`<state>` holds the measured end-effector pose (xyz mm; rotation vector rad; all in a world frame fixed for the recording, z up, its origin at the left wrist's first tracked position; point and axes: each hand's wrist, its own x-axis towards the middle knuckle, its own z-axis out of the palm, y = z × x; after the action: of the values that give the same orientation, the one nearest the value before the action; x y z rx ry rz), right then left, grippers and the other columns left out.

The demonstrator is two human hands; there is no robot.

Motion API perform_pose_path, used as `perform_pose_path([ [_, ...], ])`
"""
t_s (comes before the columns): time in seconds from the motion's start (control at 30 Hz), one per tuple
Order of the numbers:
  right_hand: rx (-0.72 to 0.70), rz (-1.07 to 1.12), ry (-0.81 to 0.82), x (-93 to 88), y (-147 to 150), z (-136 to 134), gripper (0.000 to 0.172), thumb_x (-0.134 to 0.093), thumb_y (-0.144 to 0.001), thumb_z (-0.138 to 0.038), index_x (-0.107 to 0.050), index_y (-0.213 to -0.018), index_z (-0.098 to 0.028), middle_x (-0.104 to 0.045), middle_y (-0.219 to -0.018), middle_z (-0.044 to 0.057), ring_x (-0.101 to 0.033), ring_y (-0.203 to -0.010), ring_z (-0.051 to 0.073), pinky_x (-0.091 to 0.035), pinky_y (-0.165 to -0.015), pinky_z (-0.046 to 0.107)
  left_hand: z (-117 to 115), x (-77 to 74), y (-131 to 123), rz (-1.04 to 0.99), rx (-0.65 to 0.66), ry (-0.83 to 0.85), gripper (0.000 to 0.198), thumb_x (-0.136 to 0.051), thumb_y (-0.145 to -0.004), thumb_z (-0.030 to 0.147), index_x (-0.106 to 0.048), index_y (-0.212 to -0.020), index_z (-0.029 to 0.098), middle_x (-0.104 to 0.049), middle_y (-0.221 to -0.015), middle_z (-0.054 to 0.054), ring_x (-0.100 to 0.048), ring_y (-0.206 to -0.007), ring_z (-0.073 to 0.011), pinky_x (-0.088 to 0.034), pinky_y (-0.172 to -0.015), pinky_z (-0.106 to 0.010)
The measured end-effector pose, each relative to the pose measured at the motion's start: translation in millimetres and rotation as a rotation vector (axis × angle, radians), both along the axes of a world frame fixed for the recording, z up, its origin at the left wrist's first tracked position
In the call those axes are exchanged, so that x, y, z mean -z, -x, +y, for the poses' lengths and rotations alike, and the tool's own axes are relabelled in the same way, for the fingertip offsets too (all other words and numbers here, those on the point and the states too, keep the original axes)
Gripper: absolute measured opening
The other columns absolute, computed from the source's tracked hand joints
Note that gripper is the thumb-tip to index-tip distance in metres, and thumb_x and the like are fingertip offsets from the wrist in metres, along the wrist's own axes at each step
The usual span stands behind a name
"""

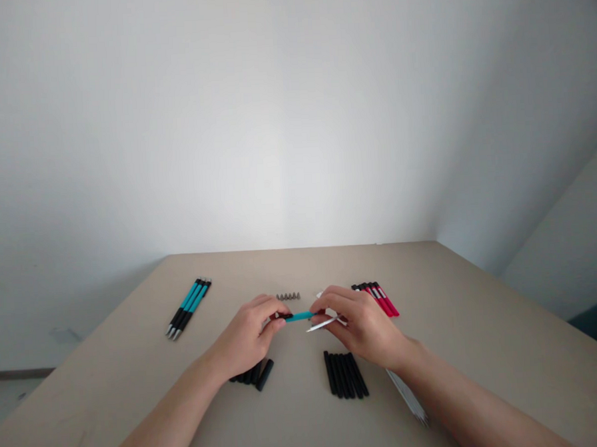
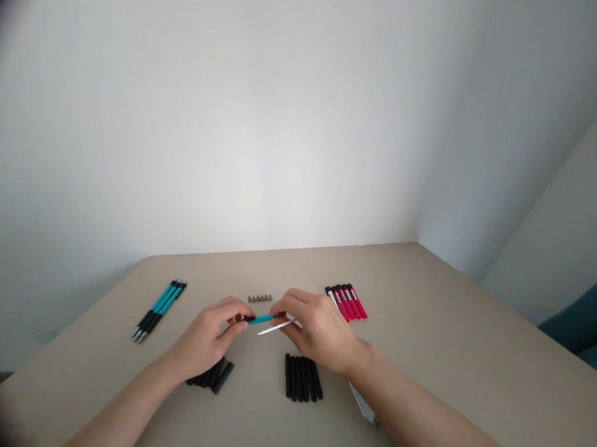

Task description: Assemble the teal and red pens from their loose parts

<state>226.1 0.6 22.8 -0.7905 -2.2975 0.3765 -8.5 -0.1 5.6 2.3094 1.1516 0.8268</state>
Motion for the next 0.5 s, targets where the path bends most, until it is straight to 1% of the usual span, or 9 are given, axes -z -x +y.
perform_pose_path([
  [0.1,0.018,0.033,0.018,-2.3,1.1,-1.8,0.012,-0.056,-0.089,-0.025,-0.063,-0.094,-0.017,-0.060,-0.080,0.004,-0.051,-0.064,0.012,-0.039,-0.056,0.022,0.1,2.5,0.9,-0.004,-0.012,-0.003,0.017,-0.046,-0.088,0.012,-0.062,-0.089,0.018,-0.061,-0.085,-0.003,-0.056,-0.081,-0.0158,-0.043,-0.073,-0.026],
  [0.17,0.023,0.068,0.023,-4.1,1.6,-3.0,0.015,-0.053,-0.091,-0.028,-0.063,-0.093,-0.016,-0.058,-0.077,0.004,-0.050,-0.062,0.012,-0.039,-0.056,0.023,0.0,4.6,1.7,-0.019,-0.029,-0.009,0.016,-0.046,-0.088,0.012,-0.061,-0.090,0.018,-0.062,-0.086,-0.003,-0.056,-0.080,-0.0154,-0.043,-0.073,-0.026],
  [0.27,0.033,0.160,0.013,-5.6,2.0,-4.5,0.029,-0.037,-0.098,-0.026,-0.063,-0.093,-0.016,-0.058,-0.082,0.006,-0.055,-0.074,0.015,-0.044,-0.066,0.026,0.1,6.9,2.8,-0.042,-0.036,-0.018,0.015,-0.046,-0.088,0.012,-0.059,-0.092,0.019,-0.063,-0.088,-0.003,-0.057,-0.080,-0.0150,-0.044,-0.074,-0.026],
  [0.33,0.051,0.213,-0.011,-5.3,1.9,-5.6,0.034,-0.032,-0.099,-0.029,-0.064,-0.095,-0.016,-0.057,-0.086,0.006,-0.057,-0.081,0.016,-0.046,-0.072,0.029,0.2,7.0,3.3,-0.053,-0.025,-0.025,0.015,-0.045,-0.089,0.012,-0.058,-0.093,0.019,-0.063,-0.088,-0.003,-0.057,-0.081,-0.0150,-0.044,-0.075,-0.026],
  [0.43,0.051,0.252,-0.059,-3.9,2.1,-7.5,0.036,-0.032,-0.099,-0.032,-0.064,-0.097,-0.016,-0.056,-0.079,0.005,-0.056,-0.072,0.016,-0.047,-0.066,0.029,0.0,5.1,3.4,-0.070,-0.011,-0.029,0.017,-0.044,-0.089,0.012,-0.059,-0.092,0.018,-0.062,-0.088,-0.003,-0.057,-0.082,-0.0151,-0.044,-0.075,-0.026],
  [0.5,0.020,0.282,-0.094,-3.5,3.0,-9.4,0.029,-0.037,-0.098,-0.029,-0.063,-0.097,-0.016,-0.060,-0.077,0.006,-0.057,-0.068,0.016,-0.047,-0.062,0.029,-0.5,3.5,3.0,-0.075,-0.011,-0.022,0.017,-0.044,-0.089,0.012,-0.059,-0.091,0.018,-0.062,-0.088,-0.004,-0.057,-0.082,-0.0155,-0.045,-0.075,-0.027],
])
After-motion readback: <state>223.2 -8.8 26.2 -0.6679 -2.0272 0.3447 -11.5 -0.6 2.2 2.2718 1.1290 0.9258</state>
